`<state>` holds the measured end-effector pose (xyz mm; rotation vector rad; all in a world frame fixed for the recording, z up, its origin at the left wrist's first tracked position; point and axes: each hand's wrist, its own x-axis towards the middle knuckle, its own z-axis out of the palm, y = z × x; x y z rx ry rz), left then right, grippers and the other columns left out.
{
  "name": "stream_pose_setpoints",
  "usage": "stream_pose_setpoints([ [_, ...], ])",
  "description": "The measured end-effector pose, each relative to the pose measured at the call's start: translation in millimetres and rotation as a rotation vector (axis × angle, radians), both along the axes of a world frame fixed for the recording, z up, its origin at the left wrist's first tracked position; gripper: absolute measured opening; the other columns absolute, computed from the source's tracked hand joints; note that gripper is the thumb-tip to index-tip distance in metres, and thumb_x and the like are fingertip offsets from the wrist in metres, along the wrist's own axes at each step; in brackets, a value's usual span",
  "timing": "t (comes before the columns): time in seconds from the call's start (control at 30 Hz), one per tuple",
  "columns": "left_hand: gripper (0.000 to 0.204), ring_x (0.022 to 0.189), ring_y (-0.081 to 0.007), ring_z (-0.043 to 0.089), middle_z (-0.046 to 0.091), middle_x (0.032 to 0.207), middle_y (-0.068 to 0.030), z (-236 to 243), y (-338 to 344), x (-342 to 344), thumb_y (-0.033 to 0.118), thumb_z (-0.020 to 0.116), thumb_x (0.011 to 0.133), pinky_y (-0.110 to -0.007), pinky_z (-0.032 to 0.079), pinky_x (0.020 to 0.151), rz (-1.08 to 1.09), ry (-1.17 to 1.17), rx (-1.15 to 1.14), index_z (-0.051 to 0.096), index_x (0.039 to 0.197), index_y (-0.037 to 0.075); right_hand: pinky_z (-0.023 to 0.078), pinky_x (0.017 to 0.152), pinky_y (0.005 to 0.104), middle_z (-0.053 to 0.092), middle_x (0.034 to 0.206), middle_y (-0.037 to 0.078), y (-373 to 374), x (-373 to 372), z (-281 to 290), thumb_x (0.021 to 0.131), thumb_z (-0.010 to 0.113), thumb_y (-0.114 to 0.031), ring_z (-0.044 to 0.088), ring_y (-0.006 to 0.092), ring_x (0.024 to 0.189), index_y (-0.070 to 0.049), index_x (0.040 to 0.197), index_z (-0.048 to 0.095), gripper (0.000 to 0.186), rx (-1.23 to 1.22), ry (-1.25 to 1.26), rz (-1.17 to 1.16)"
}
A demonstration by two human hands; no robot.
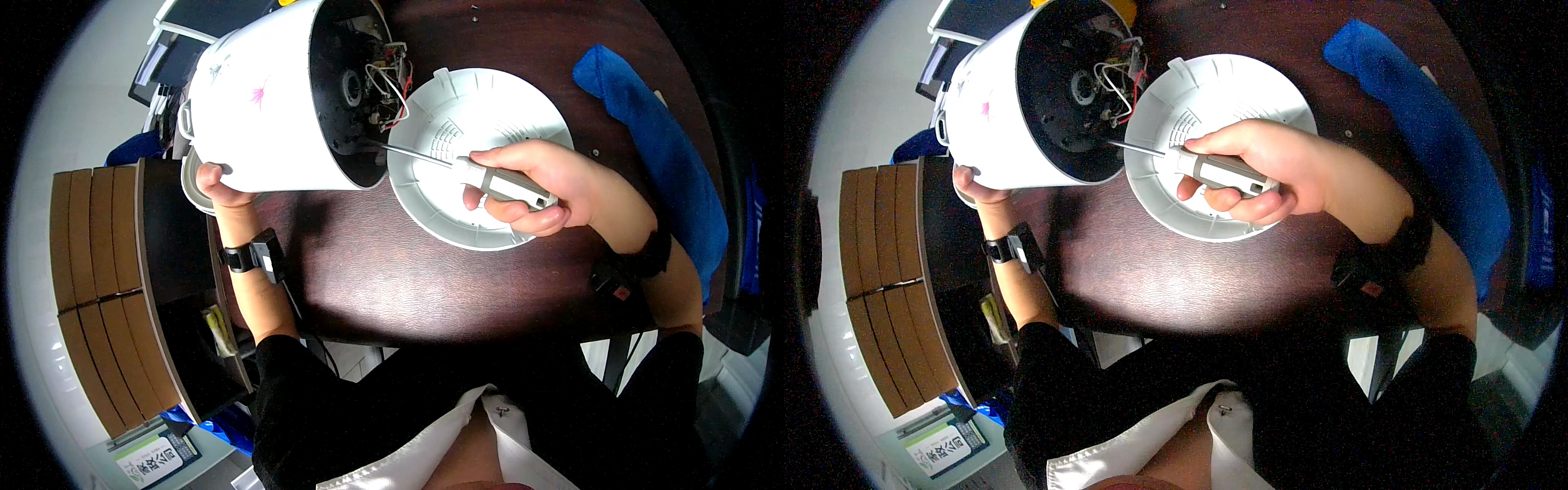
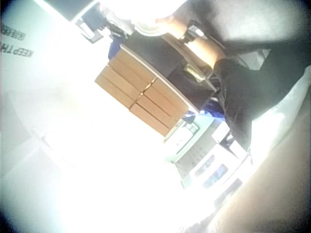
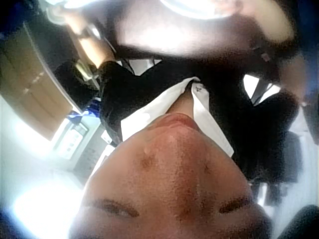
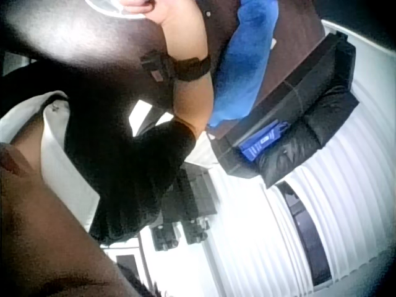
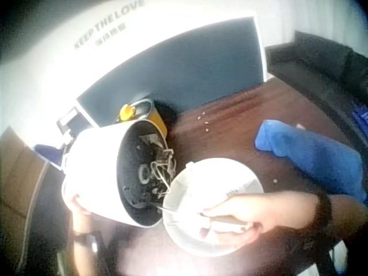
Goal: The person disassembles a white cylindrical appliance using a screwdriver, removes internal components, and wipes the interior with a blue cloth. The person handles the appliance body, lid, and internal wiring while working at a table.
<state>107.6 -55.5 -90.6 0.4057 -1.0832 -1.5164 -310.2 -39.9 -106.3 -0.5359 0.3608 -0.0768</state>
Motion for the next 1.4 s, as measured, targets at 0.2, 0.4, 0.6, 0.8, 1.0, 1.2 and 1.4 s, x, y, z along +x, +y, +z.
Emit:
stream_pose_setpoints([
  [0.2,0.083,0.109,-0.0389,0.053,0.049,0.125,-0.0230,-3.0,-3.0,9.2,0.013,0.065,0.058,-0.046,0.047,0.093,-0.064,0.022,0.005,0.034,0.132,-0.008,0.021,0.025,0.0208,0.043,0.057,0.001,-9.6,-1.4,-5.8,0.098,0.030,-0.030,0.029,0.0053,0.030,0.006,0.103,0.050,0.042,0.093,-0.098,0.048],
  [0.4,0.092,0.112,-0.0375,0.050,0.046,0.128,-0.0227,-4.4,-1.6,12.1,0.015,0.066,0.054,-0.044,0.045,0.096,-0.041,0.012,0.037,0.029,0.134,-0.009,0.020,0.026,0.0213,0.043,0.052,0.002,-12.1,0.6,-1.5,0.098,0.032,-0.034,0.028,0.0068,0.029,0.003,0.099,0.054,0.043,-0.222,0.119,0.051],
  [0.6,0.092,0.111,-0.0377,0.051,0.046,0.128,-0.0227,-3.6,-5.3,10.4,0.015,0.066,0.053,-0.045,0.045,0.096,-0.132,0.029,0.023,0.029,0.134,-0.009,0.042,0.041,0.0357,0.056,0.057,0.015,1.9,12.0,-2.5,0.094,0.045,-0.036,0.048,0.0213,0.038,-0.002,0.084,0.062,0.040,-1.344,0.483,-0.263],
  [0.8,0.088,0.110,-0.0384,0.052,0.048,0.126,-0.0228,-0.9,-1.9,6.1,0.014,0.065,0.054,-0.045,0.046,0.094,-0.077,0.010,0.016,0.032,0.132,-0.009,0.046,0.049,0.0374,0.058,0.061,0.018,11.3,11.1,5.2,0.092,0.049,-0.034,0.058,0.0248,0.050,-0.002,0.080,0.062,0.037,-1.624,0.604,-0.349],
  [1.0,0.080,0.104,-0.0391,0.055,0.052,0.120,-0.0240,-1.5,0.0,7.0,0.013,0.063,0.056,-0.045,0.048,0.089,-0.045,0.013,0.028,0.037,0.129,-0.010,0.024,0.029,0.0208,0.048,0.053,0.002,10.8,6.7,22.4,0.097,0.035,-0.037,0.032,0.0064,0.030,-0.005,0.090,0.058,0.041,-0.488,0.422,-0.149],
  [1.2,0.081,0.103,-0.0388,0.056,0.053,0.120,-0.0234,-1.6,-0.7,5.7,0.013,0.062,0.055,-0.043,0.048,0.090,-0.014,0.024,0.050,0.038,0.128,-0.009,0.020,0.026,0.0235,0.049,0.053,0.005,8.5,4.3,12.2,0.097,0.035,-0.033,0.029,0.0081,0.027,0.000,0.091,0.055,0.039,-0.294,0.226,-0.113],
  [1.4,0.082,0.103,-0.0390,0.056,0.053,0.120,-0.0232,0.1,0.9,2.9,0.013,0.062,0.054,-0.044,0.047,0.091,-0.032,0.033,0.049,0.037,0.129,-0.009,0.020,0.026,0.0233,0.049,0.053,0.005,6.2,2.6,8.8,0.097,0.035,-0.031,0.028,0.0082,0.027,0.001,0.092,0.053,0.037,-0.188,0.154,-0.084],
])
